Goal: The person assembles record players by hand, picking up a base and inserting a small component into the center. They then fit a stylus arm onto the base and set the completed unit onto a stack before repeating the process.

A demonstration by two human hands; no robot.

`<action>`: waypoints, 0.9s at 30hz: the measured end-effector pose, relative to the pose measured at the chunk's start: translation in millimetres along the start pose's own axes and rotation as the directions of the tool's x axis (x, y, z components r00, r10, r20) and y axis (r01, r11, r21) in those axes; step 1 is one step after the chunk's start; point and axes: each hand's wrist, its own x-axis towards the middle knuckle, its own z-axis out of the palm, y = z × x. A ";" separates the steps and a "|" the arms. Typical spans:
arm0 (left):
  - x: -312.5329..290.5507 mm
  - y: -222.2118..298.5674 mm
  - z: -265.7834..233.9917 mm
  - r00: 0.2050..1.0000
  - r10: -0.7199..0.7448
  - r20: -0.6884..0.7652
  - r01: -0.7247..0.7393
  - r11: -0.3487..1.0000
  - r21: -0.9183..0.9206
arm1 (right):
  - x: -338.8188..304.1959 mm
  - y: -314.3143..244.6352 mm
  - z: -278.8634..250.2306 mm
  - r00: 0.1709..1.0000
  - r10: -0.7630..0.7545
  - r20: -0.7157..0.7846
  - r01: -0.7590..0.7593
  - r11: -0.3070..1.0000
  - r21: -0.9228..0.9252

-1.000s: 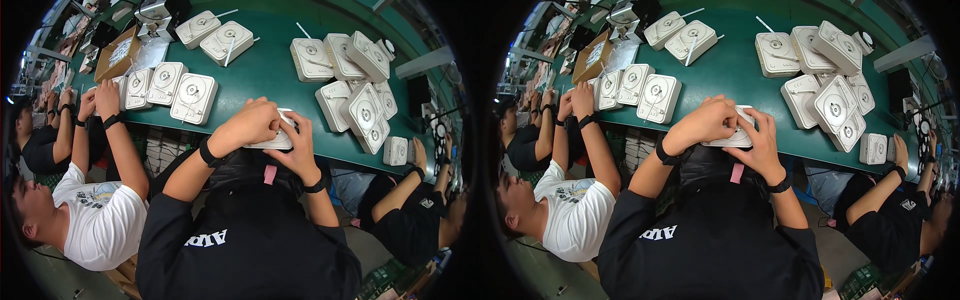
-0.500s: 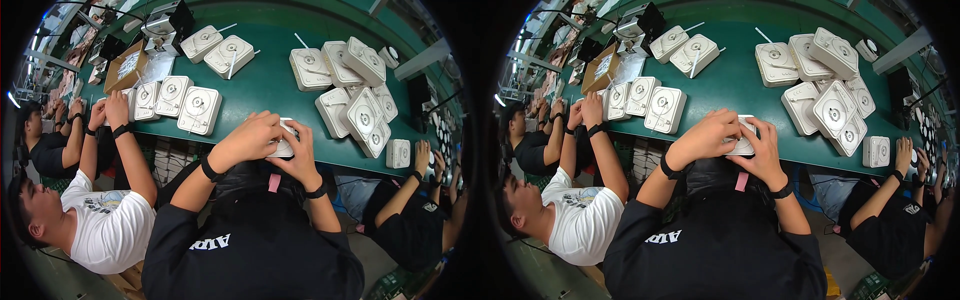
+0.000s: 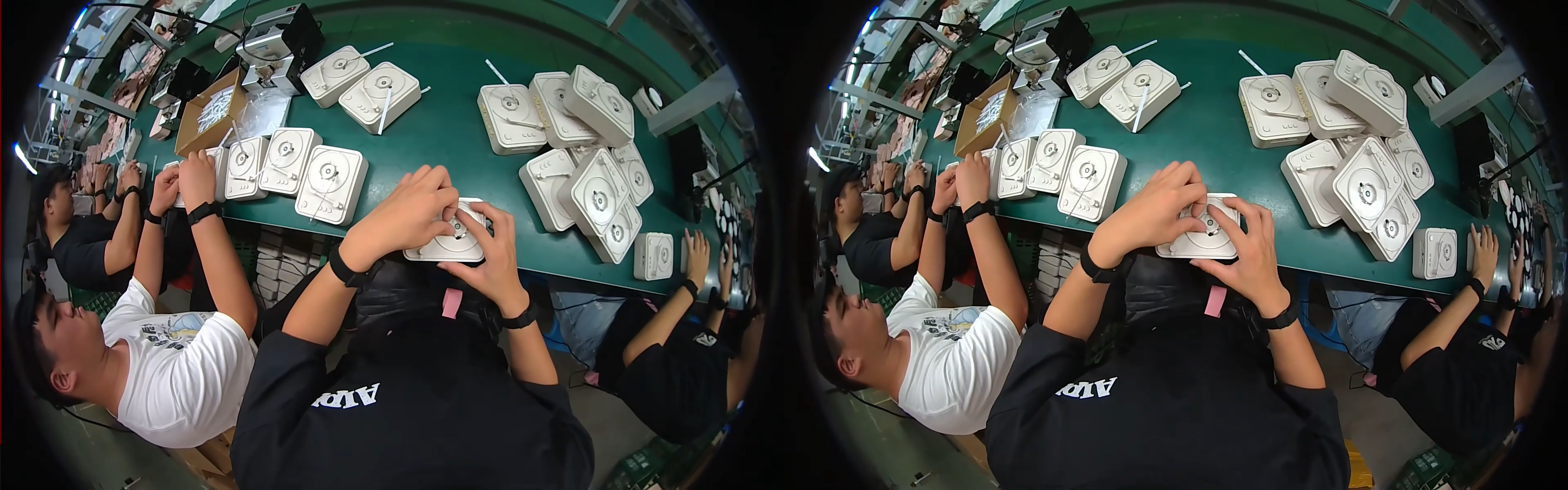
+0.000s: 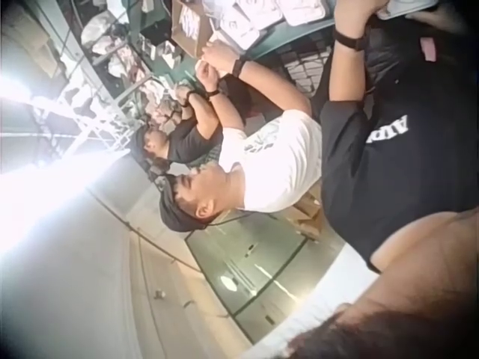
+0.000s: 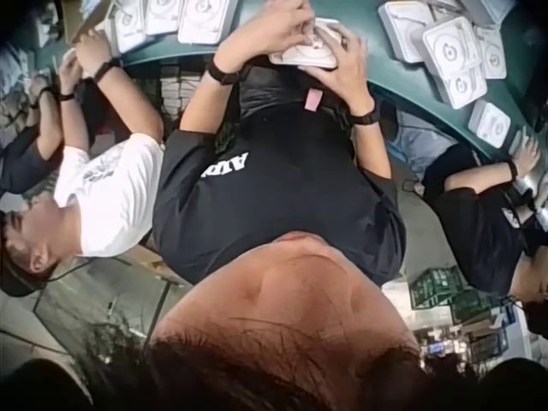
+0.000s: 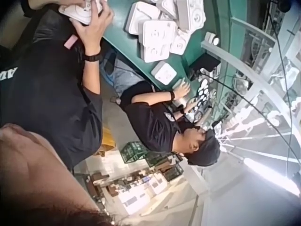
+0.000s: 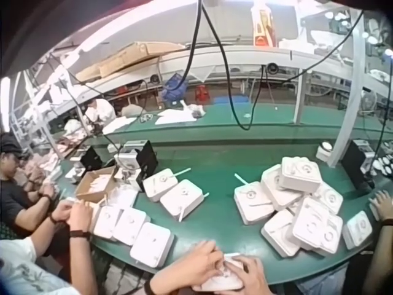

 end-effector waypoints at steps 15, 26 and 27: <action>3.6 -8.5 0.0 0.987 -0.002 0.160 -0.017 0.993 0.116 | -0.2 1.9 1.8 1.000 -0.008 -0.012 0.007 1.000 -0.023; 13.6 -13.4 12.7 0.974 -0.153 0.165 0.175 0.976 -0.128 | 4.9 -0.4 -2.3 0.999 0.014 -0.043 -0.013 1.000 0.026; 18.9 -12.4 15.3 0.977 -0.124 0.175 0.148 0.980 -0.132 | 5.8 0.4 -5.5 0.998 0.025 -0.061 -0.025 1.000 0.004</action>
